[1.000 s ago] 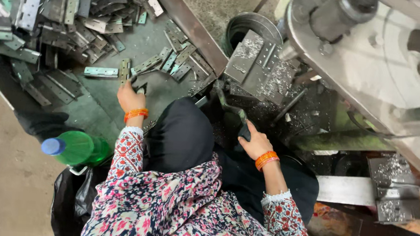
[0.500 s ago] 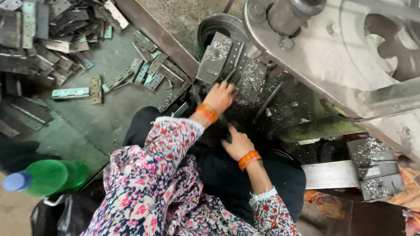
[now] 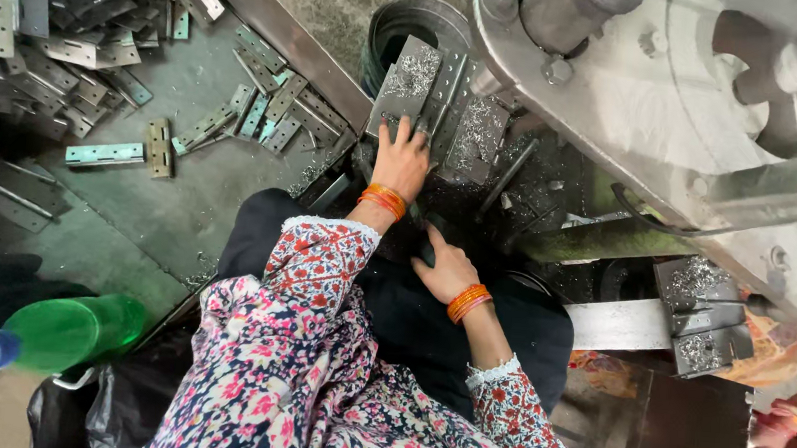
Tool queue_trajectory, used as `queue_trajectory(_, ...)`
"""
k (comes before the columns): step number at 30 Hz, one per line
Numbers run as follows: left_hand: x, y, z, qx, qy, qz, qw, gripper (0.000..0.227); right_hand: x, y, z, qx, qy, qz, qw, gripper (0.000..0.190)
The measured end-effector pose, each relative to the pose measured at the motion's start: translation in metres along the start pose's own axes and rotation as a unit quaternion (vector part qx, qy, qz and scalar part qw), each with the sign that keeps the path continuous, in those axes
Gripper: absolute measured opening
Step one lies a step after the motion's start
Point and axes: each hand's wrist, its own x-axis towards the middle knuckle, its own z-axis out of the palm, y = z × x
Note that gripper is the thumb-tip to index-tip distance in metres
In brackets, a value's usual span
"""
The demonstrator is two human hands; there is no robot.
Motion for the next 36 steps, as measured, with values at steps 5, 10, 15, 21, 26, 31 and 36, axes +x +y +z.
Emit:
queue_trajectory(5,0.011,0.001,0.01,0.0,0.002,-0.003,1.0,0.036,0.004,0.018,0.043,-0.032,0.017,0.034,0.999,0.088)
queue_trajectory(10,0.008,0.0,0.015,-0.02,0.02,-0.007,1.0,0.035,0.002,0.04,0.092,0.087,0.115,-0.025,0.989,0.088)
queue_trajectory(15,0.004,-0.003,0.008,-0.029,-0.014,-0.007,0.999,0.031,0.002,0.042,0.102,0.061,0.06,0.005,0.996,0.103)
queue_trajectory(21,0.003,-0.005,0.008,-0.019,0.036,-0.005,0.999,0.036,0.013,0.05,0.126,0.045,0.066,0.037,0.996,0.096)
queue_trajectory(26,0.004,-0.007,0.004,-0.003,-0.007,0.003,1.0,0.031,0.014,0.058,0.144,0.075,0.094,0.023,0.993,0.093)
queue_trajectory(31,0.001,0.0,0.009,-0.006,0.03,-0.006,1.0,0.034,0.013,0.053,0.113,0.065,0.082,-0.019,0.994,0.103)
queue_trajectory(36,0.02,0.001,0.018,-0.013,0.015,-0.01,1.0,0.034,0.009,0.04,0.05,-0.002,0.046,-0.007,0.999,0.088)
